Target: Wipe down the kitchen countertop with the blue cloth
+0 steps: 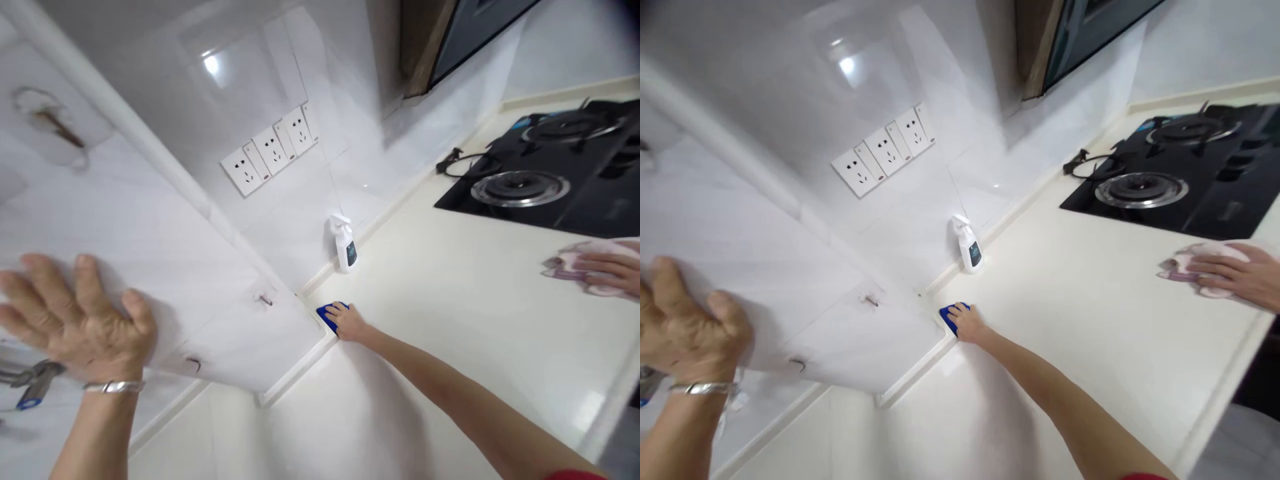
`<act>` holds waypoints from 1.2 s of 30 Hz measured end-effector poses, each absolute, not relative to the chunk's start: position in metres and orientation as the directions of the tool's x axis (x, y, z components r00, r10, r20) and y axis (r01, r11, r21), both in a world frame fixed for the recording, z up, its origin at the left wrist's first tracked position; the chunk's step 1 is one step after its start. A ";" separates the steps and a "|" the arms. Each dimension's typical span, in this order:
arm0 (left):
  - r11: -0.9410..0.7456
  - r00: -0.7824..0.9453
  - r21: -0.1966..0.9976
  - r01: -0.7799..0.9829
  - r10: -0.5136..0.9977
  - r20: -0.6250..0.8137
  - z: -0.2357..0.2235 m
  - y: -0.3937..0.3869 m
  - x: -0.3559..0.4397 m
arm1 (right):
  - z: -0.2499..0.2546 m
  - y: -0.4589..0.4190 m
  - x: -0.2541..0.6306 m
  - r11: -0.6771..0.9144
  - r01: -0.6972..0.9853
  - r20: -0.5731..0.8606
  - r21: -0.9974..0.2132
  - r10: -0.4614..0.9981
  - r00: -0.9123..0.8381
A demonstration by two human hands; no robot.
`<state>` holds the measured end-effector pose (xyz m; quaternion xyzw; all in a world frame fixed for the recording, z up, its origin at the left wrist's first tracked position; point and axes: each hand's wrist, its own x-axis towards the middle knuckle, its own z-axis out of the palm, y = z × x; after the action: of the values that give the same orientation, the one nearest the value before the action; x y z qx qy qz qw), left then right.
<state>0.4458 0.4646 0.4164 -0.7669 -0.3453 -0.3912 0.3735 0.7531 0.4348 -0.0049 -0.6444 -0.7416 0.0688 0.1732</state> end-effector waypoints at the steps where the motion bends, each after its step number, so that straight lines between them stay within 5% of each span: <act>1: -0.450 0.494 -0.369 0.813 0.199 0.846 0.417 0.464 0.448 | -0.006 0.417 0.754 0.154 0.936 0.161 -0.318 0.981 -0.107; 3: -0.422 0.537 -0.434 0.796 0.161 0.828 0.417 0.462 0.452 | -0.010 0.379 0.753 0.136 0.942 0.147 -0.306 0.985 -0.095; 10: -0.569 0.523 -0.308 0.762 0.261 0.811 0.413 0.450 0.455 | -0.019 0.258 0.708 0.137 0.916 0.121 -0.378 0.988 -0.098; 15: -0.699 0.619 -0.297 0.651 0.261 0.741 0.342 0.416 0.430 | -0.019 0.194 0.653 0.214 0.835 0.140 -0.506 0.976 -0.165; 19: -0.734 0.427 0.119 0.669 0.510 0.747 0.207 0.355 0.401 | -0.022 0.151 0.611 0.299 0.772 0.136 -0.561 0.953 -0.271; 25: -0.414 0.385 0.655 0.632 0.901 0.198 0.009 0.248 0.363 | -0.021 0.125 0.583 0.373 0.726 0.135 -0.578 0.921 -0.366; 30: -0.125 0.222 0.872 0.474 0.975 0.019 -0.030 0.189 0.345 | -0.025 0.128 0.589 0.399 0.759 0.123 -0.514 0.910 -0.395; 36: 0.129 0.068 0.947 0.296 0.986 -0.155 -0.023 0.161 0.343 | -0.048 0.125 0.574 0.361 0.793 0.304 -0.491 0.924 -0.232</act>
<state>0.3429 0.1611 -0.0233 -0.5527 -0.5796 -0.3608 -0.4780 0.5739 0.1251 -0.0482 -0.5531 -0.7760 0.1172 0.2794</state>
